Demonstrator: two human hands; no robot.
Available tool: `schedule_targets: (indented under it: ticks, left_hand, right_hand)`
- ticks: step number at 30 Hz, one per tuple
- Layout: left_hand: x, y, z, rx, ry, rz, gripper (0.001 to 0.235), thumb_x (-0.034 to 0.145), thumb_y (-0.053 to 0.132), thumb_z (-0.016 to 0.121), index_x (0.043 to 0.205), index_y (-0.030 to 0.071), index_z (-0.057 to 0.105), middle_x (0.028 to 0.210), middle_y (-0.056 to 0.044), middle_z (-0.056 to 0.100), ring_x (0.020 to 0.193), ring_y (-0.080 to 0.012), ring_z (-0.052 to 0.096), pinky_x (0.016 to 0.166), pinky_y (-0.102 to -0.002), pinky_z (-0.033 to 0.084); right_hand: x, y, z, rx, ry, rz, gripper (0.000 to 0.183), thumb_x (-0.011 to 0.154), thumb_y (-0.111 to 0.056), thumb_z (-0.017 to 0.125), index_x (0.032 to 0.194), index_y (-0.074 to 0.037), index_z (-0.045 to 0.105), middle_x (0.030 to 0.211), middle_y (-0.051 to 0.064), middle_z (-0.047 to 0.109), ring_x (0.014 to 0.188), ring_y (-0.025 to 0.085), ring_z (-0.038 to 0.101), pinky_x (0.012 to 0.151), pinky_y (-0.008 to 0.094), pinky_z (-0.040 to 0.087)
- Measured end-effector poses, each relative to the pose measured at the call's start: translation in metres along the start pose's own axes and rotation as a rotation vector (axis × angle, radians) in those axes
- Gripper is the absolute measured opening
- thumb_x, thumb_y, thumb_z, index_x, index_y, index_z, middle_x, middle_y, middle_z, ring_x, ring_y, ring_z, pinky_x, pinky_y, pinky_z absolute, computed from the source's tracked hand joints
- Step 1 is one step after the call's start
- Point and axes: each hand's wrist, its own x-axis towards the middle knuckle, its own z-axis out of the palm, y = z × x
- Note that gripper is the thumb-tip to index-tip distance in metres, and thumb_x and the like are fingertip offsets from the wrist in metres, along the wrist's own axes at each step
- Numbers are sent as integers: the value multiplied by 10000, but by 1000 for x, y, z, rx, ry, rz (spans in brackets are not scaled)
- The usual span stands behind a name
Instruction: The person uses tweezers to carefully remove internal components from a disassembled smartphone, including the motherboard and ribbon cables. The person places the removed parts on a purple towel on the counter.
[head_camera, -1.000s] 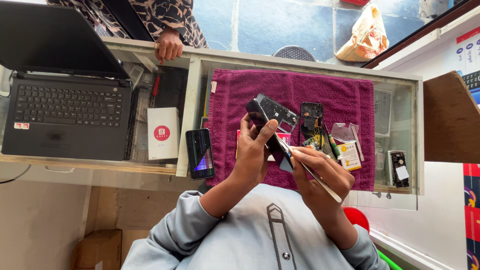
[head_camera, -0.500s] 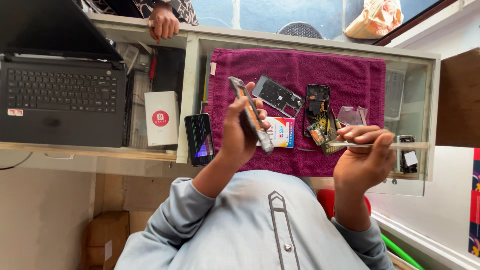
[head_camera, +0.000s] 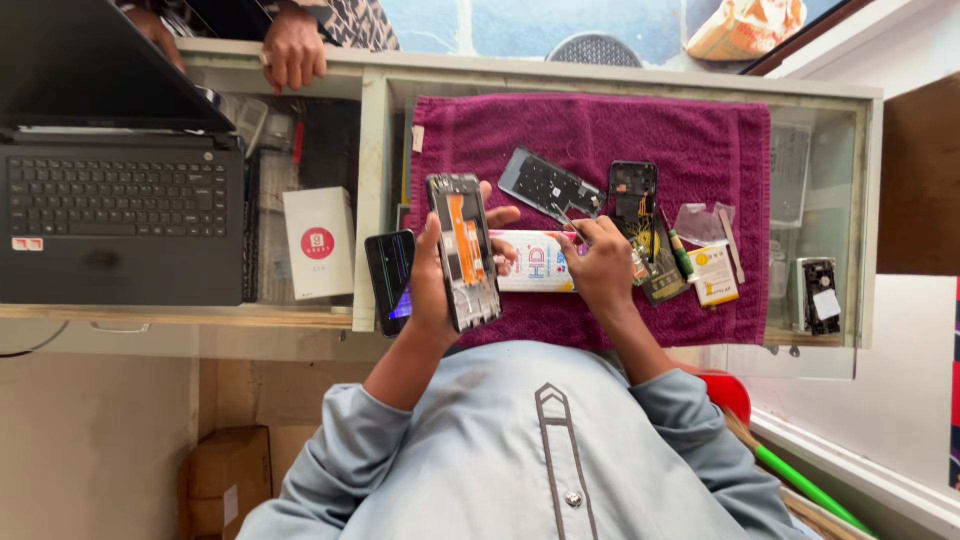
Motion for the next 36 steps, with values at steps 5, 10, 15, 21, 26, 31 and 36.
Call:
schedule_targets:
  ticks: [5, 10, 15, 21, 26, 31, 36]
  left_hand:
    - [-8, 6, 2, -12, -83, -29, 837, 1067, 576, 454, 1641, -6, 273, 1479, -365, 496, 1021, -288, 714, 824, -341, 620]
    - [-11, 6, 0, -65, -99, -33, 869, 1061, 590, 461, 1658, -4, 245, 1523, -364, 463, 1048, -299, 710, 833, -344, 625]
    - [-12, 6, 0, -101, -111, -23, 878, 1068, 590, 453, 1666, -13, 233, 1533, -372, 449, 1056, -310, 708, 841, -351, 628]
    - [-8, 9, 7, -179, -167, -26, 904, 1073, 597, 446, 1688, -18, 202, 1574, -392, 400, 1077, -324, 705, 858, -365, 633]
    - [-4, 10, 12, -209, -219, -38, 911, 1062, 604, 463, 1691, 5, 191, 1584, -400, 381, 1100, -347, 701, 861, -375, 635]
    - [0, 8, 15, -233, -218, -49, 916, 1062, 601, 483, 1698, 9, 190, 1598, -403, 377, 1126, -364, 694, 872, -383, 637]
    - [2, 5, 17, -191, -189, -38, 934, 1064, 598, 489, 1693, -29, 199, 1604, -414, 368, 1244, -408, 651, 885, -380, 631]
  right_hand:
    - [13, 9, 19, -134, -69, 65, 195, 911, -237, 782, 963, -49, 771, 924, 115, 673, 726, 264, 696, 667, 404, 555]
    - [12, 20, 25, -146, -66, 11, 171, 935, -214, 764, 954, -44, 759, 937, 106, 689, 751, 275, 700, 697, 405, 561]
    - [15, 24, 22, -110, -94, -43, 163, 927, -214, 755, 942, -51, 754, 931, 96, 697, 745, 258, 710, 701, 386, 567]
    - [22, 17, 19, -183, -99, -150, 168, 910, -205, 777, 932, -39, 757, 910, 94, 698, 755, 270, 699, 695, 405, 567]
    - [37, 19, 5, 76, -101, 70, 150, 946, -171, 764, 937, -21, 767, 840, 83, 690, 685, 205, 651, 599, 363, 520]
    - [60, 25, -6, 159, -7, 55, 162, 939, -161, 780, 982, -5, 787, 837, 90, 712, 681, 159, 643, 612, 320, 491]
    - [72, 29, -9, 193, -25, 165, 156, 945, -166, 780, 983, -16, 790, 801, 58, 709, 642, 118, 626, 560, 296, 462]
